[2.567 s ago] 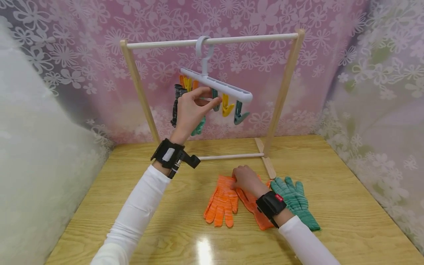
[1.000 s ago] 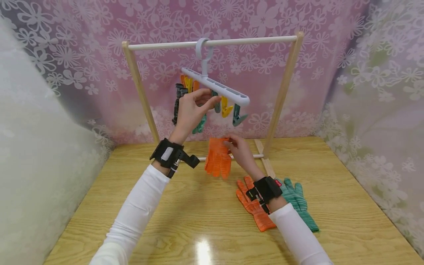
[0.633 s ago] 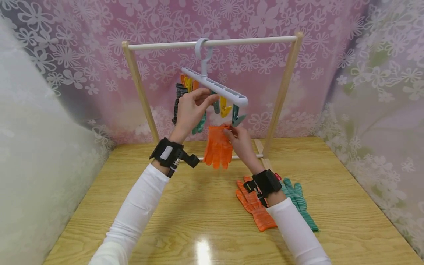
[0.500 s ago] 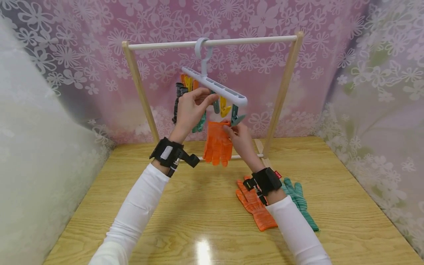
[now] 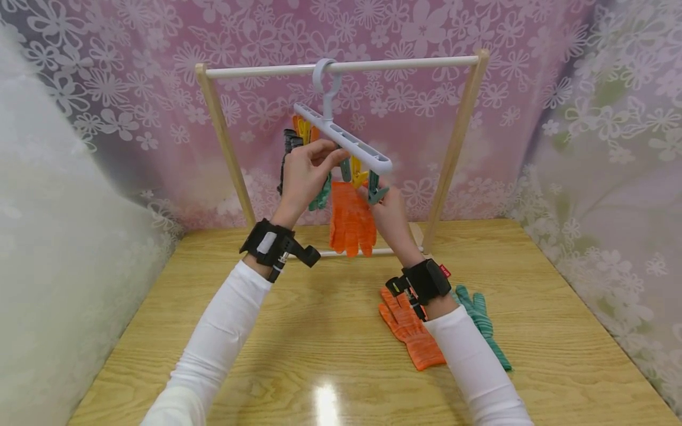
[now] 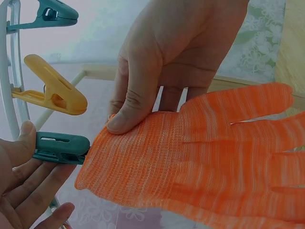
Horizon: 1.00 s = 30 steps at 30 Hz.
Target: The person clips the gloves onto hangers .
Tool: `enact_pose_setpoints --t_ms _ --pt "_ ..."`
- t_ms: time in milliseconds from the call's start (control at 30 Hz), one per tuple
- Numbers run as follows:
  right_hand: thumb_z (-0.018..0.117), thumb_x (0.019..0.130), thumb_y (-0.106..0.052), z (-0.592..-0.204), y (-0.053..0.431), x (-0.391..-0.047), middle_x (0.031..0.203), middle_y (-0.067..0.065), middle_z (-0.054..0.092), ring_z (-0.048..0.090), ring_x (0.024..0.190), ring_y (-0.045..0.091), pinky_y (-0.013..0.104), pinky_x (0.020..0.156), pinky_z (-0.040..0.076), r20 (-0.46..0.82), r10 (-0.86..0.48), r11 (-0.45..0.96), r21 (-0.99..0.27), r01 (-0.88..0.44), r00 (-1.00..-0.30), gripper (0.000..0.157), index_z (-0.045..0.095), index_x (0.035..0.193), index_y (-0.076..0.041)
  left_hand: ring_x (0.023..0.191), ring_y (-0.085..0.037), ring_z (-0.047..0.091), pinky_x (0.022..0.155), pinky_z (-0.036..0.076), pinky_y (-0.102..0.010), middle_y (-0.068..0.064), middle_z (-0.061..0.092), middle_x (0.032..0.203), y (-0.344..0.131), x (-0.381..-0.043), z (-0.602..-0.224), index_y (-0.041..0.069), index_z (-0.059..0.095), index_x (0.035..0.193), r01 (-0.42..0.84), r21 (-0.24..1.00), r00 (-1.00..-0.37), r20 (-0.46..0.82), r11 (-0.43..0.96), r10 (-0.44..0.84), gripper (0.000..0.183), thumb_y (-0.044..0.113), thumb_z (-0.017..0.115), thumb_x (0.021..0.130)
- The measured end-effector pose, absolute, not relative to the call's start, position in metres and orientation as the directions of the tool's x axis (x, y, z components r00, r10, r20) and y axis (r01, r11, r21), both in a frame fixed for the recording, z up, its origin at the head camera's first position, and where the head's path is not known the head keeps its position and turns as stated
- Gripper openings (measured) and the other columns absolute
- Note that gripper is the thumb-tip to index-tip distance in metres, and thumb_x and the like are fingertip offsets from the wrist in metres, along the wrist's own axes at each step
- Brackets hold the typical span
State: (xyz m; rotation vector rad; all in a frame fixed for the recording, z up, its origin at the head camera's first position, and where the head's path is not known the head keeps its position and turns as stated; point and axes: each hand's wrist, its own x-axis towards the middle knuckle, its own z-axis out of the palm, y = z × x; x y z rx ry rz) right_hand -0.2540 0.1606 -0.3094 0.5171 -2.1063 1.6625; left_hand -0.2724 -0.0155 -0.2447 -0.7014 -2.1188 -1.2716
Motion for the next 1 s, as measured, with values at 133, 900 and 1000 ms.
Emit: enact_pose_setpoints --t_ms 133,900,1000 --pt "0.057 0.105 -0.013 -0.305 0.161 -0.255 0.114 0.027 0.067 0.058 0.082 0.008 0.018 0.07 0.048 0.518 -0.043 0.273 -0.817 -0.509 -0.854 0.031 0.058 0.128 0.007 0.085 -0.015 0.073 0.062 0.049 -0.024 -0.006 0.079 0.094 -0.016 -0.274 -0.245 0.008 0.078 0.11 0.687 0.607 -0.701 0.699 0.399 0.142 0.026 0.029 0.072 0.095" --pt "0.057 0.104 -0.009 -0.288 0.151 -0.255 0.105 0.024 0.062 0.052 0.078 0.005 0.019 0.073 0.043 0.58 0.031 0.323 -0.776 -0.541 -0.814 0.025 0.059 0.12 0.01 0.084 -0.018 0.073 0.061 0.05 -0.025 -0.007 0.078 0.096 -0.015 -0.273 -0.245 0.007 0.078 0.11 0.685 0.601 -0.697 0.705 0.412 0.132 0.026 0.028 0.073 0.095" --pt "0.059 0.104 -0.009 -0.288 0.152 -0.255 0.102 0.023 0.063 0.05 0.075 0.005 0.019 0.071 0.042 0.58 0.039 0.342 -0.772 -0.535 -0.813 0.024 0.06 0.12 0.009 0.085 -0.019 0.073 0.064 0.052 -0.025 -0.008 0.078 0.097 -0.015 -0.273 -0.246 0.007 0.078 0.11 0.688 0.605 -0.696 0.706 0.4 0.13 0.026 0.027 0.073 0.095"
